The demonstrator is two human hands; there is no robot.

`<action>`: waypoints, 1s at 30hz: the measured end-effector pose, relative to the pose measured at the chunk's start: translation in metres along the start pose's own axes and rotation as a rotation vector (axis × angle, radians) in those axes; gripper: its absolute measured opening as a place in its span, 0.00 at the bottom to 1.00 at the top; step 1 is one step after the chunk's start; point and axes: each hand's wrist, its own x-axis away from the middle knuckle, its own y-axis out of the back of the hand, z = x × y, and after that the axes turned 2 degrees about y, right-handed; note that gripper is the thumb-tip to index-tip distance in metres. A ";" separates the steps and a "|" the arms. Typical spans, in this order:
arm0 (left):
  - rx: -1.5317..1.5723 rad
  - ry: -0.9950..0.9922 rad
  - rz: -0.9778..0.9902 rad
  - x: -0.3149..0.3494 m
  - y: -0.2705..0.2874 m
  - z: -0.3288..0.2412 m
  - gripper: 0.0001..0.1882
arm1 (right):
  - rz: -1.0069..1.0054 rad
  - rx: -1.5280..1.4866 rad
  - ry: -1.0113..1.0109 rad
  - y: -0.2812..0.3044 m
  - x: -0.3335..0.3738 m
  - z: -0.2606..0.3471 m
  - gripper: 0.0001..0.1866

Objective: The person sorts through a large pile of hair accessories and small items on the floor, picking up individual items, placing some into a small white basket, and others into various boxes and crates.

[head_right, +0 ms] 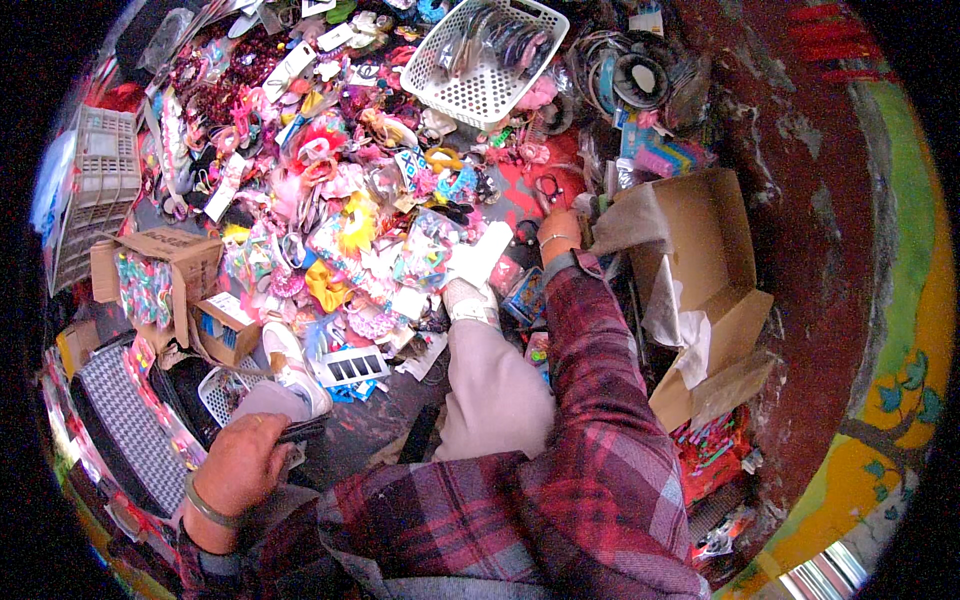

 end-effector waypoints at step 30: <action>0.005 -0.007 -0.026 0.001 0.003 -0.001 0.12 | 0.247 -1.524 0.556 0.198 0.065 0.028 0.11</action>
